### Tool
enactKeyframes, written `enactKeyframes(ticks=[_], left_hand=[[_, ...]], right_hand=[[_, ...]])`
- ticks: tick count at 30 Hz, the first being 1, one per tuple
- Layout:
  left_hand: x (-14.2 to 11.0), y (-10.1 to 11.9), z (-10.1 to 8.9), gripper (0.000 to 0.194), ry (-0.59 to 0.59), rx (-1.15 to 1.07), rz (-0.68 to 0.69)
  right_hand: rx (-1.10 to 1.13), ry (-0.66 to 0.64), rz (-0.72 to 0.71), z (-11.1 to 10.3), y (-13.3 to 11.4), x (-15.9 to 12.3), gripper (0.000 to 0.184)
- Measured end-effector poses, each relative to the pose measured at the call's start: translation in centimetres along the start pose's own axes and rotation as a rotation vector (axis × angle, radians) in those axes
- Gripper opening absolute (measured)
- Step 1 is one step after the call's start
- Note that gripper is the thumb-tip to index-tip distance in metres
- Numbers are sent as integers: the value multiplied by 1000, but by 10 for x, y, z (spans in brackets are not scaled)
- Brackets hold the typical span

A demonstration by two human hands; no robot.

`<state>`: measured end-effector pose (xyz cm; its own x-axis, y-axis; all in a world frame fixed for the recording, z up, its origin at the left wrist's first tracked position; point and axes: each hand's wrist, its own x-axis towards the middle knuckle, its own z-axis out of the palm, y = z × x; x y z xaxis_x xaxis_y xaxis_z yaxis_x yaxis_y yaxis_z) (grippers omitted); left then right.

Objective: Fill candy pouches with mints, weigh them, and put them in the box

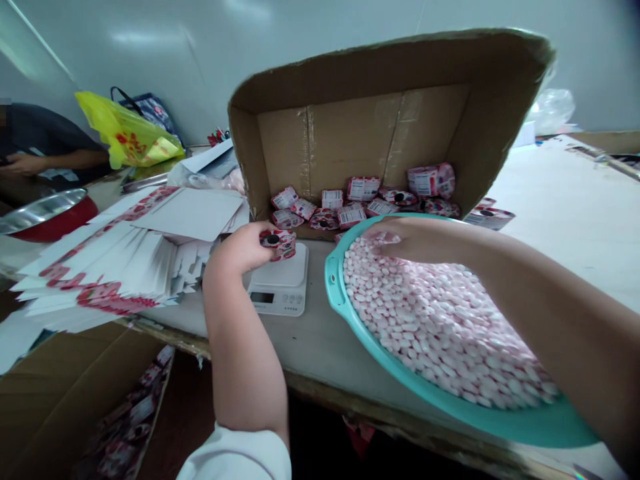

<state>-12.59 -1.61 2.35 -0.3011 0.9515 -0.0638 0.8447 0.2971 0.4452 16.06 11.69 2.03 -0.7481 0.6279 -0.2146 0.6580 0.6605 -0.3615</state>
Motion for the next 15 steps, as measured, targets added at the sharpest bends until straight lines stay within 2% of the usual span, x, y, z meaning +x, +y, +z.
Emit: enactKeyframes(ticks=[4, 7, 10, 15], left_hand=[[9, -5, 5, 47, -144, 4, -69], [10, -6, 7, 65, -133, -59, -59], [6, -1, 5, 65, -7, -119, -18], [2, 7, 4, 40, 415, -145, 168]], right_hand=[[-26, -29, 21, -2, -3, -1, 35], [-47, -21, 6, -2, -3, -1, 35], [-44, -8, -7, 0, -1, 0, 36], [-40, -2, -16, -1, 0, -1, 39]])
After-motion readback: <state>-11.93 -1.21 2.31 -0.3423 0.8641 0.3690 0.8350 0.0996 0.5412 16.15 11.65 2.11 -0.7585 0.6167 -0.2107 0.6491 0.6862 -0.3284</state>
